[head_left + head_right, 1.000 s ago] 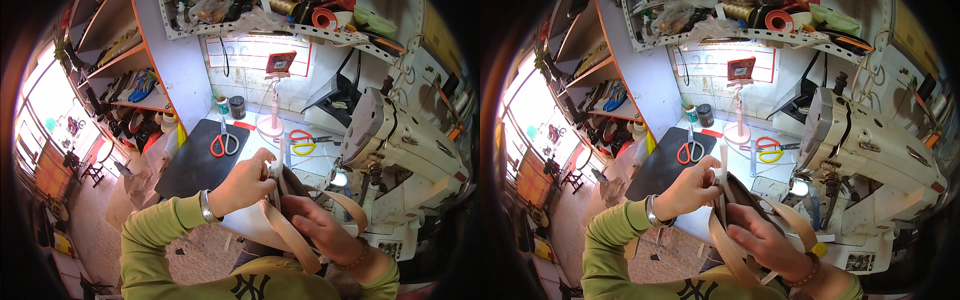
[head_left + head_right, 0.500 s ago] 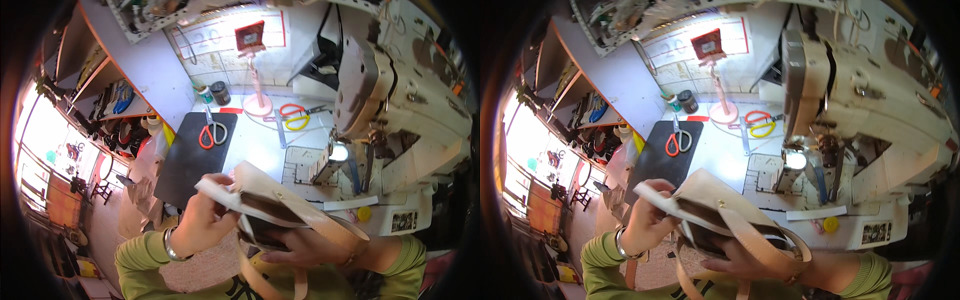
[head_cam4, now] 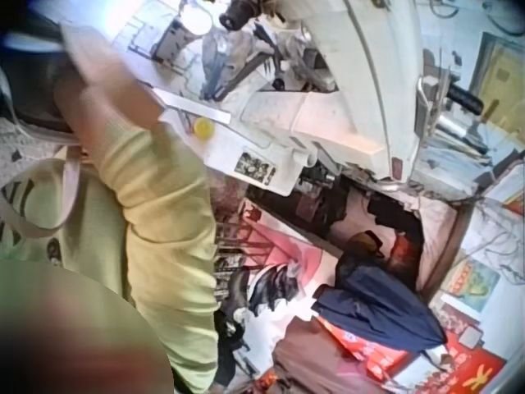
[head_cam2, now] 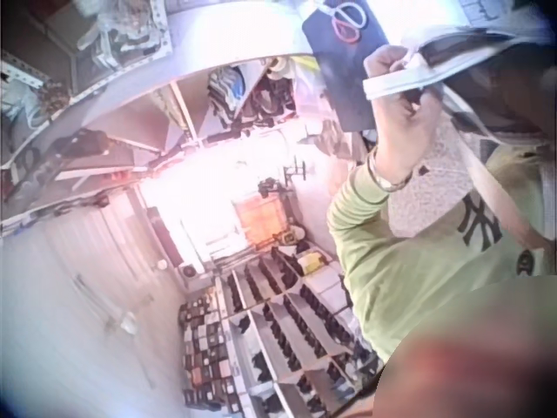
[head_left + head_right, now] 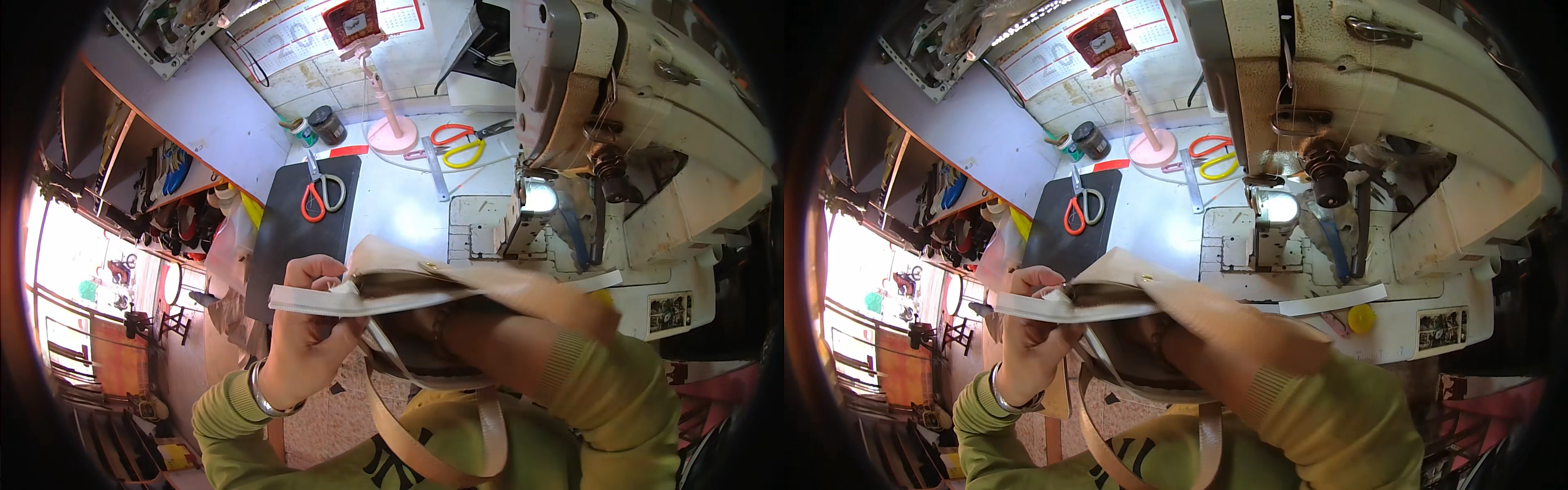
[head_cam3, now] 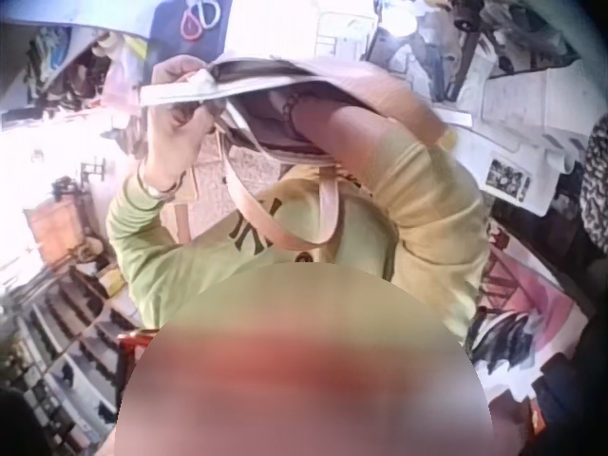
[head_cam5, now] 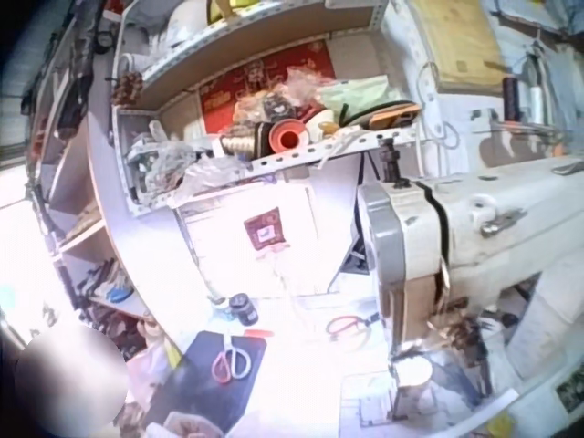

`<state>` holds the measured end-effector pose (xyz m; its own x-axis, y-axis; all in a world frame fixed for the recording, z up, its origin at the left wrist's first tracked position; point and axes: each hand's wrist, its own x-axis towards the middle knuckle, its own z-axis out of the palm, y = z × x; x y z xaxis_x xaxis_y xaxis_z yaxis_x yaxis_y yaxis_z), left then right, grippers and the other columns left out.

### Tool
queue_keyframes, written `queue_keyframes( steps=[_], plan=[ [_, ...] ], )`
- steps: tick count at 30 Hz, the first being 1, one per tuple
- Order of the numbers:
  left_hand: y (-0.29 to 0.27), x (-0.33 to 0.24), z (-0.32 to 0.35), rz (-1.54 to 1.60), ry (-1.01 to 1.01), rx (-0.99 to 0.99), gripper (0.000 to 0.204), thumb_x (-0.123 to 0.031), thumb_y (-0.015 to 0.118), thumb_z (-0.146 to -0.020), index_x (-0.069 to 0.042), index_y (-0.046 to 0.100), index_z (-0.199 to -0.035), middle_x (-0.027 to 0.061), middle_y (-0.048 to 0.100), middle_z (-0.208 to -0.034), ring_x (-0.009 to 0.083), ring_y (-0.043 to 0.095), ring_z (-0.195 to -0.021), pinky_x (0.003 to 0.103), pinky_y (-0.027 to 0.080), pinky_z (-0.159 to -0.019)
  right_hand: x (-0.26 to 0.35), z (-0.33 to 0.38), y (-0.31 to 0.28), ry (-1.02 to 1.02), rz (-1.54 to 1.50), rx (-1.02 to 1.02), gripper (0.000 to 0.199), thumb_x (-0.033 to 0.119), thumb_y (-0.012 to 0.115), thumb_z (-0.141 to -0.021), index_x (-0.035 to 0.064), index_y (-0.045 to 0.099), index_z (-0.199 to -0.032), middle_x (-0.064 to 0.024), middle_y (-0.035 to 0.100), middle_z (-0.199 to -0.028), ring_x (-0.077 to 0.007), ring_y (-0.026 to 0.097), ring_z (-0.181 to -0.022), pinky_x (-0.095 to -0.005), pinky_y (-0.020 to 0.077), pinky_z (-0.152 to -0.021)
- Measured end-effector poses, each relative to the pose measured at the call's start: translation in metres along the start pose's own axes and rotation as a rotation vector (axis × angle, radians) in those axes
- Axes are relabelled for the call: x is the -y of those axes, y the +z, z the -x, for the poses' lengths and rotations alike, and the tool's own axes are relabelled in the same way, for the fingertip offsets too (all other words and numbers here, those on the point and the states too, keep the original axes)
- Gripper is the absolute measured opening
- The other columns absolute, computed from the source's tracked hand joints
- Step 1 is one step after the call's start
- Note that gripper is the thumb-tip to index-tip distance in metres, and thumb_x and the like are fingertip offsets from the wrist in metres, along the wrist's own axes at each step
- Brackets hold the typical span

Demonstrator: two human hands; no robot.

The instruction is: The person aligns a white fabric strip along the top edge of a patterned tote bag and sews it using a sewing machine. They repeatedly adjust the bag and strip, guide the fabric under the needle, and trim excess material with scissors.

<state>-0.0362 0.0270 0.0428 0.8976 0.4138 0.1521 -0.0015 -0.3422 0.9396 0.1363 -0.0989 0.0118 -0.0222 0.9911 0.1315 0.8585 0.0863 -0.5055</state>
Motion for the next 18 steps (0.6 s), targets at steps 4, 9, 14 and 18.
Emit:
queue_keyframes(
  steps=[4, 9, 14, 18],
  plan=[
    [-0.006, 0.001, -0.009, 0.055, -0.056, 0.009, 0.038, 0.012, 0.054, -0.083, -0.004, 0.035, -0.112, 0.0019, 0.050, -0.093, 0.0046, 0.048, -0.082, 0.019, 0.042, -0.071, -0.021, -0.048, 0.051, 0.047, -0.147, 0.078, 0.028, 0.021, 0.054, -0.093, 0.0036, 0.058, -0.115, -0.0097, 0.061, -0.112, -0.0197, 0.058, -0.102, -0.0331, 0.0454, -0.092],
    [-0.006, 0.005, -0.012, 0.097, -0.081, -0.012, 0.038, 0.010, 0.056, -0.082, -0.004, 0.036, -0.111, 0.0030, 0.053, -0.091, 0.0042, 0.050, -0.080, 0.019, 0.042, -0.068, -0.018, -0.064, 0.070, 0.154, -0.617, -0.072, 0.029, 0.021, 0.054, -0.091, 0.0073, 0.060, -0.116, -0.0113, 0.063, -0.111, -0.0209, 0.059, -0.104, -0.0335, 0.0446, -0.093],
    [0.000, 0.002, -0.016, 0.043, -0.056, -0.036, 0.041, 0.009, 0.057, -0.078, -0.004, 0.037, -0.111, 0.0053, 0.059, -0.081, 0.0067, 0.056, -0.068, 0.021, 0.045, -0.056, -0.001, -0.036, 0.029, 0.284, -0.760, -0.008, 0.026, 0.018, 0.056, -0.089, 0.0051, 0.062, -0.111, -0.0120, 0.064, -0.108, -0.0199, 0.058, -0.100, -0.0332, 0.0459, -0.091],
    [0.002, -0.004, -0.022, -0.066, -0.056, 0.006, 0.045, 0.009, 0.059, -0.079, -0.005, 0.036, -0.115, 0.0057, 0.058, -0.090, 0.0087, 0.058, -0.079, 0.021, 0.047, -0.062, 0.002, -0.035, 0.032, 0.170, -1.598, 0.012, 0.042, 0.037, 0.051, -0.096, 0.0050, 0.052, -0.123, -0.0088, 0.057, -0.118, -0.0144, 0.055, -0.107, -0.0271, 0.0467, -0.089]
  ],
)
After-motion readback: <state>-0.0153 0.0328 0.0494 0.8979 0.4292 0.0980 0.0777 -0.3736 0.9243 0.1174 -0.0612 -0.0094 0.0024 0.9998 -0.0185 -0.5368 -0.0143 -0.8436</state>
